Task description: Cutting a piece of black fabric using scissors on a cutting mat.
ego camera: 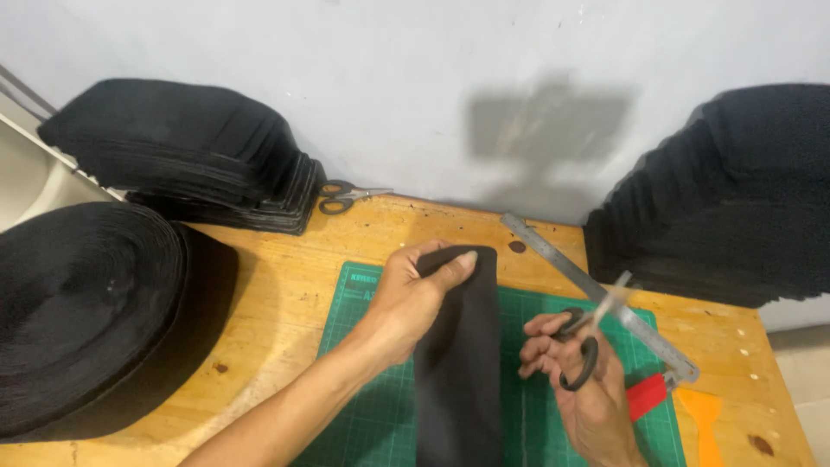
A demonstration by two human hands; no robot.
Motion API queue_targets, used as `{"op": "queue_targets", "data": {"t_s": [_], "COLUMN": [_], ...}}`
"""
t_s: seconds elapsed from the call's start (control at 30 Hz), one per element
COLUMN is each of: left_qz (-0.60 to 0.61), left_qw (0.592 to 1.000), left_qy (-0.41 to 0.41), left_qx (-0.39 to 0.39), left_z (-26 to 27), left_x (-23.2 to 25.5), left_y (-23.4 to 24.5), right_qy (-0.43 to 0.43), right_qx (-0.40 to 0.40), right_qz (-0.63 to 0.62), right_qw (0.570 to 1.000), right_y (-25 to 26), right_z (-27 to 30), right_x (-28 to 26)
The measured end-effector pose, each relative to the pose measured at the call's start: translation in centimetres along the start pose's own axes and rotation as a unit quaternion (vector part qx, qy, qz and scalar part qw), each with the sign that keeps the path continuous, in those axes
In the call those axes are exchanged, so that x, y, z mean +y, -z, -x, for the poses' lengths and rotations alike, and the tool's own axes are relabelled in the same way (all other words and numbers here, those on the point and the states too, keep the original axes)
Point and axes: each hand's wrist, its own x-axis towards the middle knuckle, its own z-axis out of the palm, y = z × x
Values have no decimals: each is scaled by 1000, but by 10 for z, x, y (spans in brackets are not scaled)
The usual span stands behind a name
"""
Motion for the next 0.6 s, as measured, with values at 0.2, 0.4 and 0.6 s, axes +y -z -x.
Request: {"op": "queue_targets", "data": {"t_s": [0.2, 0.4, 0.6], "left_qz": [9, 39, -8], "left_qw": [999, 993, 988], "left_qy": [34, 110, 153], "left_qx": [-24, -21, -24], "left_z": [-12, -17, -13], "left_x": [-23, -20, -13], "left_y": [8, 12, 7], "right_qy": [17, 15, -52], "right_qx": [103, 170, 208], "right_qz": [-3, -7, -3], "right_qw": [995, 985, 977], "right_y": [-5, -7, 0], "right_z": [-3, -4, -6], "right_x": [3, -7, -13]}}
